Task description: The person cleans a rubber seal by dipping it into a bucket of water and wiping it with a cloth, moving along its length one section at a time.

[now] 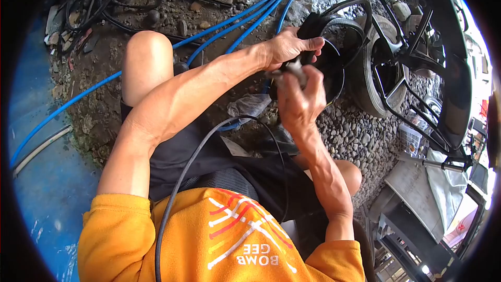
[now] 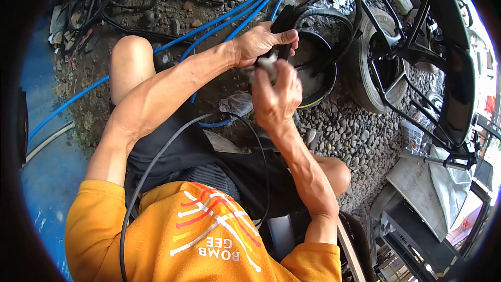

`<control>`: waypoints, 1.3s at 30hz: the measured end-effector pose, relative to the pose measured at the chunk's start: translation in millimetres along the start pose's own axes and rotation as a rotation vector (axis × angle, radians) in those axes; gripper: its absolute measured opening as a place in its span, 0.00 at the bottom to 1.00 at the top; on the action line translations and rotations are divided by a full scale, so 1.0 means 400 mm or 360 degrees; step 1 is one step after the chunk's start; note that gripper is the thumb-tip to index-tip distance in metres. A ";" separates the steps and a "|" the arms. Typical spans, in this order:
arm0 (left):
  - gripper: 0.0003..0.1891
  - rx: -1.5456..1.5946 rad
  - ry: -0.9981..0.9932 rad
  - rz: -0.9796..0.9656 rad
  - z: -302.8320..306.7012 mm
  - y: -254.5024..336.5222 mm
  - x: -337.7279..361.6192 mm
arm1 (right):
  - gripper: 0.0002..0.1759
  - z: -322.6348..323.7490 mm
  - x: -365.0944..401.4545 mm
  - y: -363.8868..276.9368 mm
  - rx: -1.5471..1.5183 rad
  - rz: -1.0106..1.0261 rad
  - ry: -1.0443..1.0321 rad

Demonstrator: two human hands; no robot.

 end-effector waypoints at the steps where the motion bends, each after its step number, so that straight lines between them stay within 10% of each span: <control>1: 0.18 0.0023 0.0067 0.0065 -0.012 -0.001 0.007 | 0.12 0.000 -0.019 0.005 0.0003 -0.0052 0.0054; 10: 0.22 -0.0227 0.0169 0.0097 -0.025 0.039 0.012 | 0.13 0.013 0.052 -0.017 -0.0182 0.0159 -0.0247; 19: 0.25 0.0552 -0.0104 0.0245 -0.076 0.007 0.038 | 0.21 0.033 -0.044 0.092 -0.0265 -0.0239 0.0266; 32: 0.25 -0.0134 -0.0153 -0.0249 -0.097 -0.056 0.008 | 0.11 0.072 -0.147 0.169 -0.0168 -0.0567 0.0618; 39: 0.25 0.0229 -0.0015 0.0054 -0.059 -0.018 0.021 | 0.21 0.058 -0.097 0.096 -0.0285 -0.0276 0.0112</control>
Point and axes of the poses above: each hand's wrist, its own x-axis away from the middle knuckle, its own z-axis out of the back of the hand, y = z × x, the point moved 2 cm from there along -x, towards the middle knuckle, and after that the axes turned 12 degrees about x, right-handed, at the moved point
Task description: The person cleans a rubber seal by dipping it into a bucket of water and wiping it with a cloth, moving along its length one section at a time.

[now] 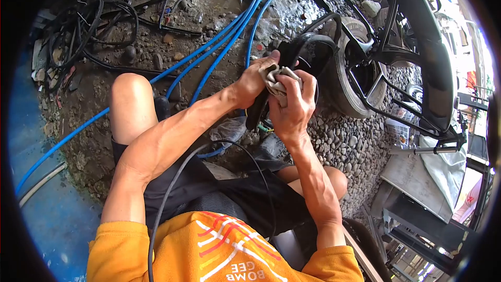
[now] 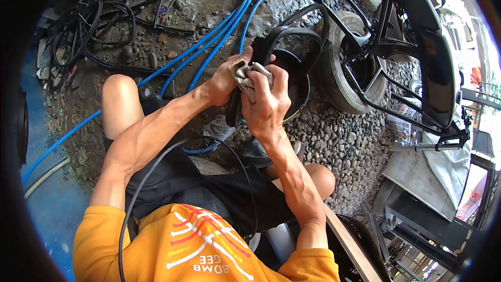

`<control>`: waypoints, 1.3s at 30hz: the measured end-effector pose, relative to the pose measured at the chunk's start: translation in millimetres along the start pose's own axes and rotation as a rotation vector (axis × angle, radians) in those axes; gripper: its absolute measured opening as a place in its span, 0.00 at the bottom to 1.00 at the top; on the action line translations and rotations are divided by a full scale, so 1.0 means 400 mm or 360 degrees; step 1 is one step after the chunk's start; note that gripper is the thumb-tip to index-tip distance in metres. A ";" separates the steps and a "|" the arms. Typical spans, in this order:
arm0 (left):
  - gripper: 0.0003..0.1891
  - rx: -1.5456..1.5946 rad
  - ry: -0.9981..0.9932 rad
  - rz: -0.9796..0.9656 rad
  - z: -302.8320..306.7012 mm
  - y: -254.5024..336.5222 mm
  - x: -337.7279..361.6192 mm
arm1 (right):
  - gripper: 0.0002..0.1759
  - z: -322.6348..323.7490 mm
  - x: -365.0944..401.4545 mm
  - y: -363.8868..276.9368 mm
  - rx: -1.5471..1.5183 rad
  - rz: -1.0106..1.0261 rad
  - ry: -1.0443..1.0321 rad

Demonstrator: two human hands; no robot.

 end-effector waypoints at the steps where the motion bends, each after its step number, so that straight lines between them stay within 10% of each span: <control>1: 0.23 -0.0011 -0.0012 -0.0062 -0.005 -0.004 0.010 | 0.22 -0.006 -0.003 0.010 -0.0070 -0.0026 0.0053; 6: 0.22 -0.0120 -0.0063 -0.0139 -0.048 -0.047 0.003 | 0.17 0.046 -0.106 0.050 0.0246 0.0008 0.0553; 11: 0.23 -0.0160 0.0027 -0.0398 -0.038 -0.027 0.009 | 0.16 0.001 -0.056 0.008 0.0105 0.0108 0.0374; 14: 0.21 0.0204 -0.0114 0.0046 0.018 -0.028 0.011 | 0.17 -0.025 -0.003 0.003 -0.0084 0.0159 0.0285; 20: 0.26 -0.0003 -0.0158 -0.0241 -0.060 -0.041 -0.016 | 0.16 -0.009 -0.050 0.087 -0.0278 -0.0379 0.0676; 23: 0.25 -0.0269 0.0002 -0.0159 -0.051 -0.033 0.002 | 0.13 0.013 -0.050 0.106 -0.0962 -0.1072 0.0565; 39: 0.23 -0.0482 0.0311 -0.0343 0.017 -0.016 0.010 | 0.17 -0.075 0.027 0.117 -0.1525 -0.1254 -0.0145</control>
Point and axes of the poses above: each hand's wrist, its own x-axis away from the middle knuckle, its own z-axis out of the back of the hand, y = z × x, the point moved 2 cm from there along -x, towards the middle knuckle, and after that the axes turned 12 degrees about x, right-handed, at the moved point
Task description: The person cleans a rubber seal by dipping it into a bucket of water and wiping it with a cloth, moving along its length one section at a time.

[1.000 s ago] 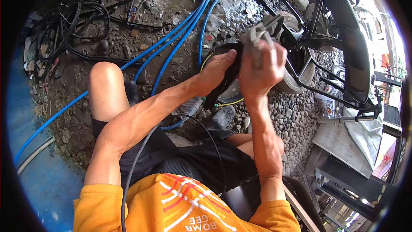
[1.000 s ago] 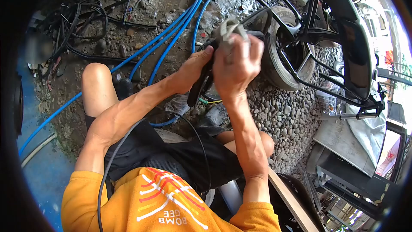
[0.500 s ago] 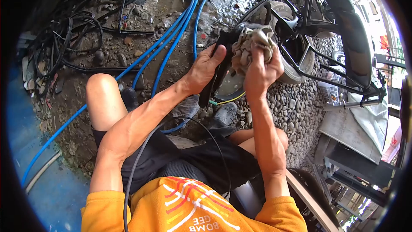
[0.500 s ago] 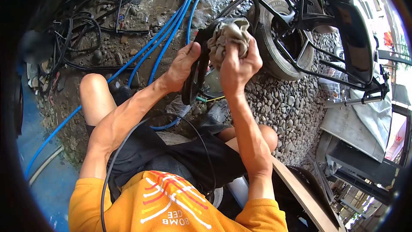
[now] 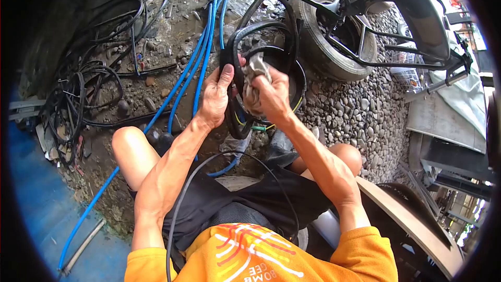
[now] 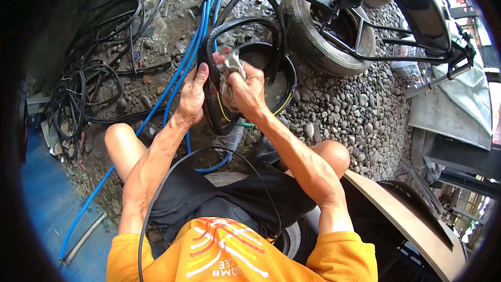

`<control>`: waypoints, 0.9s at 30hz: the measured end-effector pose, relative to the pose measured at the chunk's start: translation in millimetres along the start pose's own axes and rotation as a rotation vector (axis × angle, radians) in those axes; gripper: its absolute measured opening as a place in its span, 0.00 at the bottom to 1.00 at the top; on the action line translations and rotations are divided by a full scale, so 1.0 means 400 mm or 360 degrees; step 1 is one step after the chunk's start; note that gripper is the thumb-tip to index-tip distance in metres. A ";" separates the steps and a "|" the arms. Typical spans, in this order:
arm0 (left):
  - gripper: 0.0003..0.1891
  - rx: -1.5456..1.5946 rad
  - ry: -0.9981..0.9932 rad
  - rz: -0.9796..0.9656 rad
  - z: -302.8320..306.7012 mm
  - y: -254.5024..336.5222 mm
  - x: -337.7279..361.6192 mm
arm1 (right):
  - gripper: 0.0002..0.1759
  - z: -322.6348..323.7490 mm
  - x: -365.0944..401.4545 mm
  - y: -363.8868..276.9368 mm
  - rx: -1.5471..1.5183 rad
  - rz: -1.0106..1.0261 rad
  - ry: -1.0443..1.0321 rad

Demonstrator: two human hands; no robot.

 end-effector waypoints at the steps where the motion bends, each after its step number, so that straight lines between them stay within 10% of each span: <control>1: 0.23 -0.0060 0.0044 0.0053 -0.012 0.007 0.004 | 0.16 0.005 -0.006 -0.017 -0.0048 0.0004 0.0017; 11: 0.23 -0.0019 0.0011 0.0002 -0.010 0.015 0.005 | 0.18 0.006 0.027 0.067 -0.0115 -0.0137 -0.0380; 16: 0.21 -0.0071 0.0099 -0.0010 0.005 0.026 0.007 | 0.16 0.024 0.042 0.141 0.0825 -0.0303 -0.0142; 19: 0.22 -0.0157 0.0041 -0.0038 -0.016 0.030 0.010 | 0.15 0.022 0.044 0.102 0.0042 -0.0490 -0.0297; 27: 0.21 -0.0077 0.0104 -0.0006 0.010 0.028 -0.004 | 0.20 0.022 0.049 0.122 0.0666 0.0157 -0.0666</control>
Point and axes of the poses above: each hand's wrist, its own x-axis away from the middle knuckle, its own z-axis out of the back of the hand, y = z × x, the point moved 2 cm from there along -x, towards the middle knuckle, and after that the axes turned 12 degrees about x, right-handed, at the moved point
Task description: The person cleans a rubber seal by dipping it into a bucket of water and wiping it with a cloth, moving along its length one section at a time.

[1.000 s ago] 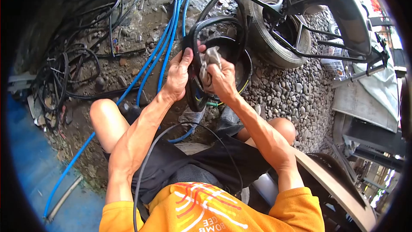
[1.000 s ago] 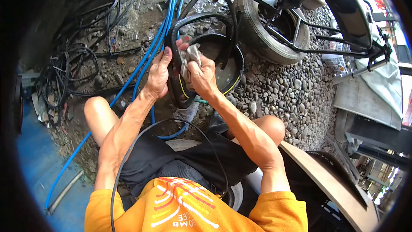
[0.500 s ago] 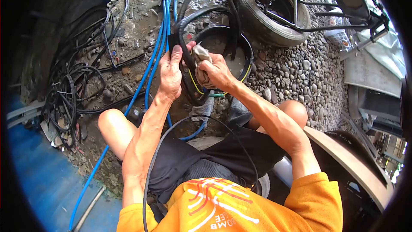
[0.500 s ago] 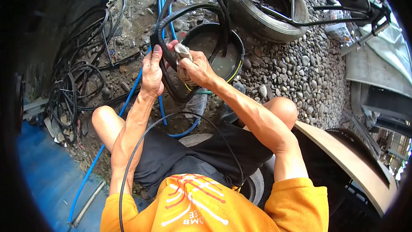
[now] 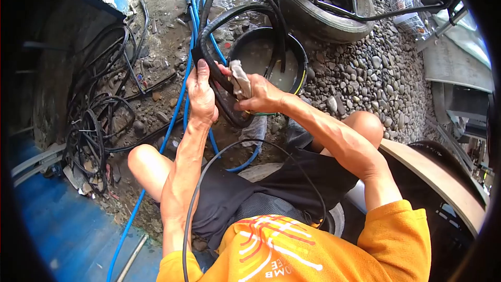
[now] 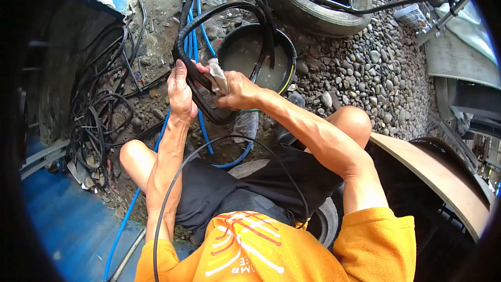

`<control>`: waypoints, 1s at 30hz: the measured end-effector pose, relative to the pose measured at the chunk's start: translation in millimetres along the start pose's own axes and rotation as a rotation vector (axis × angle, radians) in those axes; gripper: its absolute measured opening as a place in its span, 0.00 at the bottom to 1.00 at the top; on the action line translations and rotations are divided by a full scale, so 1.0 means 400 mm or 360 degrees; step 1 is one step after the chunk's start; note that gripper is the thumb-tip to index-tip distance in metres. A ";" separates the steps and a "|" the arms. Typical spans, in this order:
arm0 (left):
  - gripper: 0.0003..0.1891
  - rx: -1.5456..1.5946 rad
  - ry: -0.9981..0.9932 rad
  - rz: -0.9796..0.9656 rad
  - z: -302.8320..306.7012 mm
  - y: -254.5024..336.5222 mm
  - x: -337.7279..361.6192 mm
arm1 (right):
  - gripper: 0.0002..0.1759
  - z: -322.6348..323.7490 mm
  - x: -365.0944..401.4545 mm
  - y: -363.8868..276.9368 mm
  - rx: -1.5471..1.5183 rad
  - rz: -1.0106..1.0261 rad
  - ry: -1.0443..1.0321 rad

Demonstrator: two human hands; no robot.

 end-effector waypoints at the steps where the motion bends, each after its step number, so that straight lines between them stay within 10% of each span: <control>1: 0.21 0.0015 -0.0031 0.0003 0.001 0.002 0.000 | 0.18 -0.003 0.001 0.008 0.0111 -0.0014 -0.0100; 7: 0.24 0.0085 0.0007 -0.0010 0.012 0.000 -0.004 | 0.09 -0.011 0.008 0.055 0.0800 -0.0279 -0.0383; 20: 0.26 0.0157 0.0027 -0.0049 -0.022 -0.005 0.001 | 0.10 -0.034 0.046 0.023 0.0534 0.0111 -0.0031; 30: 0.25 0.0205 -0.0132 -0.0128 -0.026 -0.021 0.024 | 0.10 -0.048 0.073 0.101 0.1076 -0.0306 -0.0239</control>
Point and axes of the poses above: each hand's wrist, its own x-axis away from the middle knuckle, its own z-axis out of the back of the hand, y = z × x, the point moved 2 cm from there along -x, towards the middle knuckle, and after that the axes turned 12 degrees about x, right-handed, at the moved point
